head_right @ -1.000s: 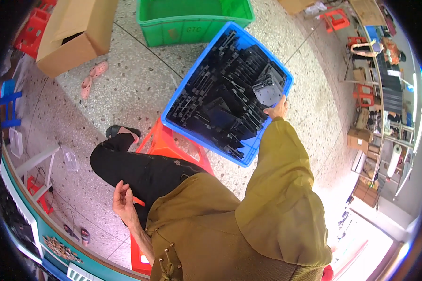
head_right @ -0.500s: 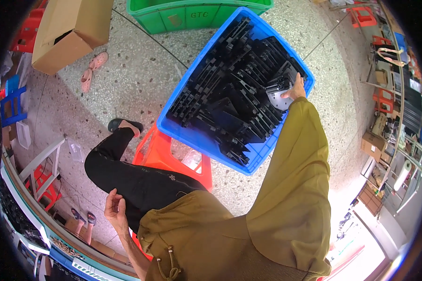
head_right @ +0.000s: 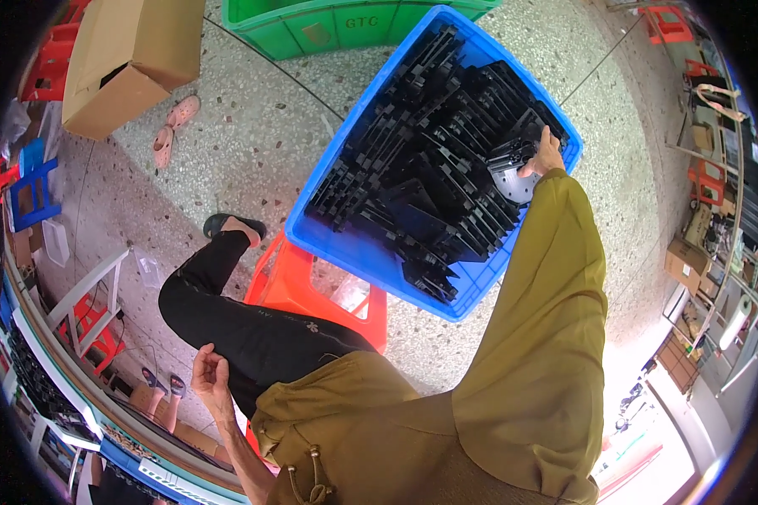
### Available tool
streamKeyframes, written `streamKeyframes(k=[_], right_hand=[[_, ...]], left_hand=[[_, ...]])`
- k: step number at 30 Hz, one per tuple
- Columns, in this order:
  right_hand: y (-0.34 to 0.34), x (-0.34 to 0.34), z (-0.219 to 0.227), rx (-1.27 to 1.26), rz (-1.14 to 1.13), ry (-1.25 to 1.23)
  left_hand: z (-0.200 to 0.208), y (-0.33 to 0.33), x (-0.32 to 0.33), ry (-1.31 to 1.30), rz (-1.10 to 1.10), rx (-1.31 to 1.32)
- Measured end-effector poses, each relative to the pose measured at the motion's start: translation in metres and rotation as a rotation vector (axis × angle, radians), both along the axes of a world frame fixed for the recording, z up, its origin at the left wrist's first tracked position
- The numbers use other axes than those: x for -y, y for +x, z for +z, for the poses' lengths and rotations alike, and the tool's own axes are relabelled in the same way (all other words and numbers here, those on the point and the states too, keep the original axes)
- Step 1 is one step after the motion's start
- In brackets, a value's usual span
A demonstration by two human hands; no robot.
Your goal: The person picks up a black plastic housing, inserts a green component from a tray, and presses a small metal piece into it before placing the assembly onto a stack. They repeat this process and then retrieve more black plastic housings from a blue bin.
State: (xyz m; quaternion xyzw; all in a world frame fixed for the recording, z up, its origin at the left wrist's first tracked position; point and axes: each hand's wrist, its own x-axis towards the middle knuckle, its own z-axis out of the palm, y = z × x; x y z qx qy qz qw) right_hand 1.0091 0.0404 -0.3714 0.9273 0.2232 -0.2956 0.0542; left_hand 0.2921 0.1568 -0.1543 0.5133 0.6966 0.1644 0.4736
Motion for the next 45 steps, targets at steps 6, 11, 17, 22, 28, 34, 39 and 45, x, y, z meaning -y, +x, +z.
streamKeyframes(k=[6, 11, 17, 22, 28, 34, 39, 45], right_hand=[[0.006, -0.009, 0.007, 0.107, 0.073, -0.068], [-0.019, -0.032, 0.025, 0.098, 0.019, -0.207], [0.004, -0.016, 0.024, 0.084, 0.047, -0.072], [-0.003, 0.028, 0.018, -0.004, 0.135, 0.165], [-0.077, 0.035, 0.055, 0.108, 0.259, 0.204], [-0.132, 0.018, 0.081, 0.028, 0.204, 0.184], [-0.142, 0.018, 0.087, 0.095, 0.167, 0.191], [-0.120, -0.007, 0.137, 0.104, 0.048, 0.392]], left_hand=[[-0.003, -0.003, -0.003, 0.016, -0.028, 0.023], [-0.001, 0.001, -0.004, 0.016, -0.001, -0.001], [-0.002, -0.002, -0.004, 0.039, -0.040, -0.053], [-0.006, 0.001, -0.004, 0.048, -0.021, -0.008], [-0.005, 0.003, -0.008, 0.038, -0.013, 0.070], [-0.018, -0.008, 0.001, 0.098, 0.002, 0.076], [-0.025, -0.014, 0.008, 0.106, -0.008, 0.083], [-0.036, -0.015, 0.007, 0.170, -0.017, 0.144]])
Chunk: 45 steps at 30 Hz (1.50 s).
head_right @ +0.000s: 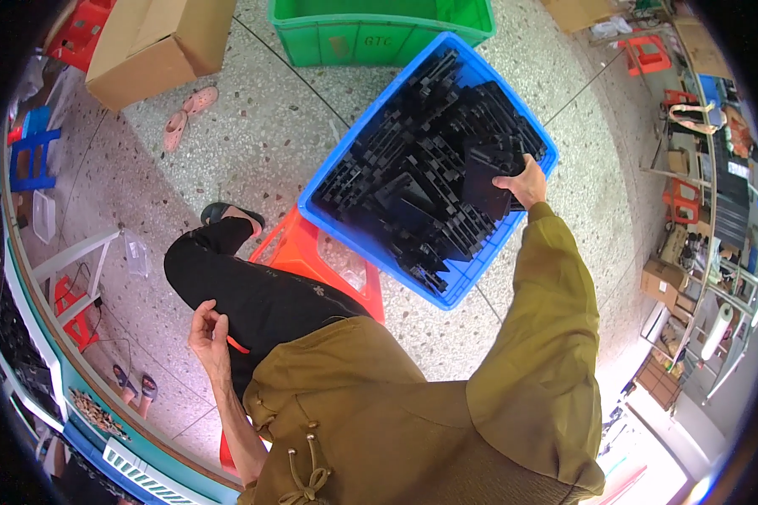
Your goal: The person picks up a black plastic housing, inserts a green component from a tray, and presses a small metal piece into it before placing the assembly onto a stack. They repeat this process and then retrieve more black plastic housings from a blue bin.
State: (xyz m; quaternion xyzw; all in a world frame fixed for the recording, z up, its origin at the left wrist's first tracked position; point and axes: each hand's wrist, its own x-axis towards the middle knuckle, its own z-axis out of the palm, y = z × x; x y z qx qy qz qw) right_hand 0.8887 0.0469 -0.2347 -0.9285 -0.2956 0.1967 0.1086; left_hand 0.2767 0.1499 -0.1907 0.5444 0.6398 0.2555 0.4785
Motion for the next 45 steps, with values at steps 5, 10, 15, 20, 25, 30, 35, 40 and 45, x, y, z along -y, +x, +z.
streamKeyframes(k=[5, 10, 15, 20, 25, 30, 35, 40, 45], right_hand=[[-0.092, -0.098, 0.076, -0.538, 0.084, 0.422], [-0.249, -0.192, 0.164, -1.160, 0.284, 0.550], [-0.356, -0.294, 0.181, -1.260, 0.855, 0.490], [-0.564, -0.311, 0.268, -1.572, 1.218, 0.187], [-0.781, -0.140, 0.344, -1.660, 1.755, -0.104], [-0.875, 0.004, 0.360, -1.680, 2.002, -0.508], [-0.920, 0.097, 0.358, -1.629, 2.348, -0.481], [-0.945, 0.160, 0.328, -1.583, 2.497, -0.669], [-0.963, 0.179, 0.317, -1.368, 2.699, -0.638]], left_hand=[[0.024, -0.012, 0.001, 0.126, 0.042, -0.106], [-0.026, 0.000, 0.015, 0.321, 0.167, -0.027], [-0.039, 0.010, 0.053, 0.388, 0.378, -0.078], [-0.047, 0.006, 0.059, 0.345, 0.466, 0.115], [-0.043, -0.006, 0.079, 0.277, 0.593, 0.153], [-0.040, -0.020, 0.082, 0.306, 0.603, 0.198], [-0.050, -0.029, 0.084, 0.359, 0.658, 0.203], [-0.061, -0.033, 0.088, 0.390, 0.769, 0.212], [-0.085, -0.036, 0.077, 0.532, 0.850, 0.110]])
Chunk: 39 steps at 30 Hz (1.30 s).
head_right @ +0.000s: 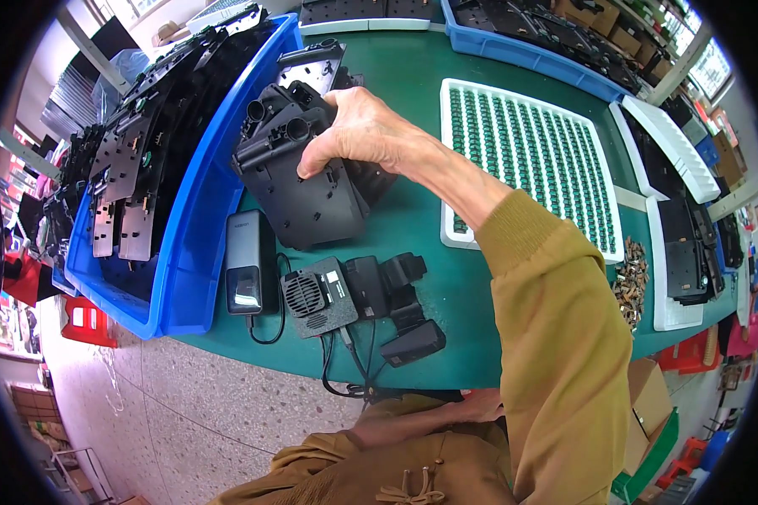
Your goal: The person picks up a black plastic housing, inserts a green component from a tray, and presses a small metal piece into it before placing the assembly onto a stack. They repeat this process and then retrieve more black plastic housings from a blue bin.
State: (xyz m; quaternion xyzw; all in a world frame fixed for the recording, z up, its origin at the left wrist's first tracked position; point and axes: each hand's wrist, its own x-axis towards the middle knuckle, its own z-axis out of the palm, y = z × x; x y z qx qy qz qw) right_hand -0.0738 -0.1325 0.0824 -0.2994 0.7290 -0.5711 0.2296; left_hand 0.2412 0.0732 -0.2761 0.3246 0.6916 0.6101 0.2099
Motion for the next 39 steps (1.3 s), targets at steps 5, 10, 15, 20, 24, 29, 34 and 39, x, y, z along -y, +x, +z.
streamKeyframes(k=[5, 10, 15, 20, 24, 29, 34, 39], right_hand=[[-0.017, 0.006, -0.021, 0.023, 0.031, 0.028], [-0.017, 0.019, -0.020, -0.072, 0.044, 0.110], [-0.023, 0.021, -0.020, -0.223, -0.081, 0.279], [-0.012, 0.033, -0.027, -0.330, -0.115, 0.408], [0.004, 0.039, -0.025, -0.455, -0.197, 0.532], [0.002, 0.019, -0.027, -0.670, -0.300, 0.529], [0.019, -0.052, 0.004, -0.770, -0.441, 0.573], [0.163, -0.274, -0.027, -0.513, -1.200, 0.535]], left_hand=[[-0.019, 0.003, -0.002, 0.025, 0.117, -0.068], [-0.069, 0.017, -0.026, -0.059, 0.205, -0.257], [-0.028, -0.002, -0.014, -0.129, 0.033, 0.161], [0.027, -0.069, 0.158, -0.091, 0.232, 0.123], [0.067, -0.112, 0.279, -0.045, 0.404, 0.079], [0.092, -0.174, 0.302, 0.005, 0.438, 0.062], [0.055, -0.122, 0.133, 0.166, 0.062, 0.270], [0.059, -0.030, 0.030, 0.017, -0.259, 0.329]])
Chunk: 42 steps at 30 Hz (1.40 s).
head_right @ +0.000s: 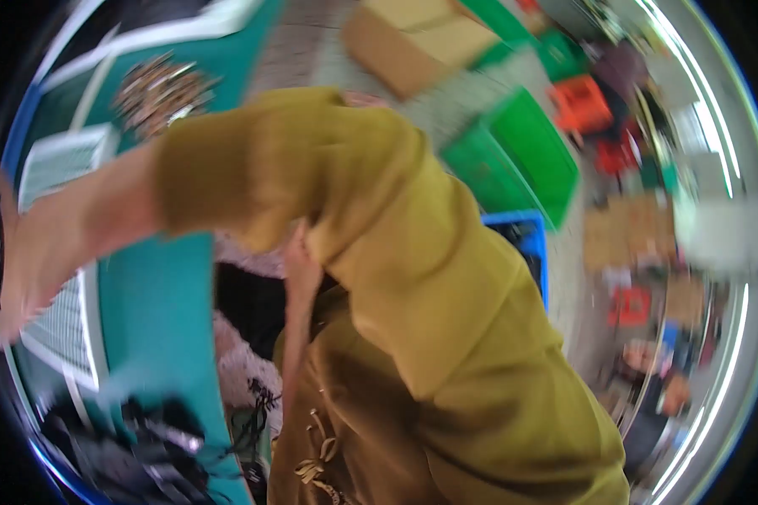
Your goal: The person picks up a black plastic housing, inserts a green component from a tray, and presses a small metal piece into it before placing the assembly onto a stack. They repeat this process and then retrieve more black plastic housings from a blue bin.
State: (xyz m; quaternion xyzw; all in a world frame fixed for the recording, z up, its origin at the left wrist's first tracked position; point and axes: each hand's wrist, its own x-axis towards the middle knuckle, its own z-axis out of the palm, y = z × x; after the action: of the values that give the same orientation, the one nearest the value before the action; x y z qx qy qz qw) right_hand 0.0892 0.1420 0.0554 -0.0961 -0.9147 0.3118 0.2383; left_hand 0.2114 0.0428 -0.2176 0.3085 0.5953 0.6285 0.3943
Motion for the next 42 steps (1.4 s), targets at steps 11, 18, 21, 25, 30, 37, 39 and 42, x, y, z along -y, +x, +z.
streamKeyframes(k=[11, 18, 21, 25, 30, 37, 39, 42], right_hand=[[0.636, -0.025, -0.251, 0.300, -1.869, -0.713], [0.655, 0.232, -0.400, 0.641, -2.239, -1.094], [0.641, 0.214, -0.420, 0.677, -2.201, -0.933], [0.670, 0.126, -0.424, 0.651, -2.126, -0.778], [0.728, 0.055, -0.451, 0.847, -1.952, -0.898], [0.685, 0.060, -0.445, 0.818, -1.810, -1.050], [0.668, 0.069, -0.445, 0.820, -1.780, -0.987], [0.655, 0.069, -0.450, 1.033, -1.752, -0.828]], left_hand=[[0.014, 0.051, -0.069, -0.046, -0.331, -0.259], [0.038, 0.085, -0.121, -0.045, -0.655, -0.734], [0.039, 0.100, -0.133, -0.026, -0.735, -0.830], [0.039, 0.112, -0.139, -0.099, -0.764, -0.928], [0.037, 0.123, -0.141, -0.135, -0.736, -0.961], [0.035, 0.126, -0.141, -0.178, -0.696, -1.016], [0.034, 0.124, -0.140, -0.173, -0.692, -1.022], [0.034, 0.125, -0.140, -0.166, -0.689, -1.026]])
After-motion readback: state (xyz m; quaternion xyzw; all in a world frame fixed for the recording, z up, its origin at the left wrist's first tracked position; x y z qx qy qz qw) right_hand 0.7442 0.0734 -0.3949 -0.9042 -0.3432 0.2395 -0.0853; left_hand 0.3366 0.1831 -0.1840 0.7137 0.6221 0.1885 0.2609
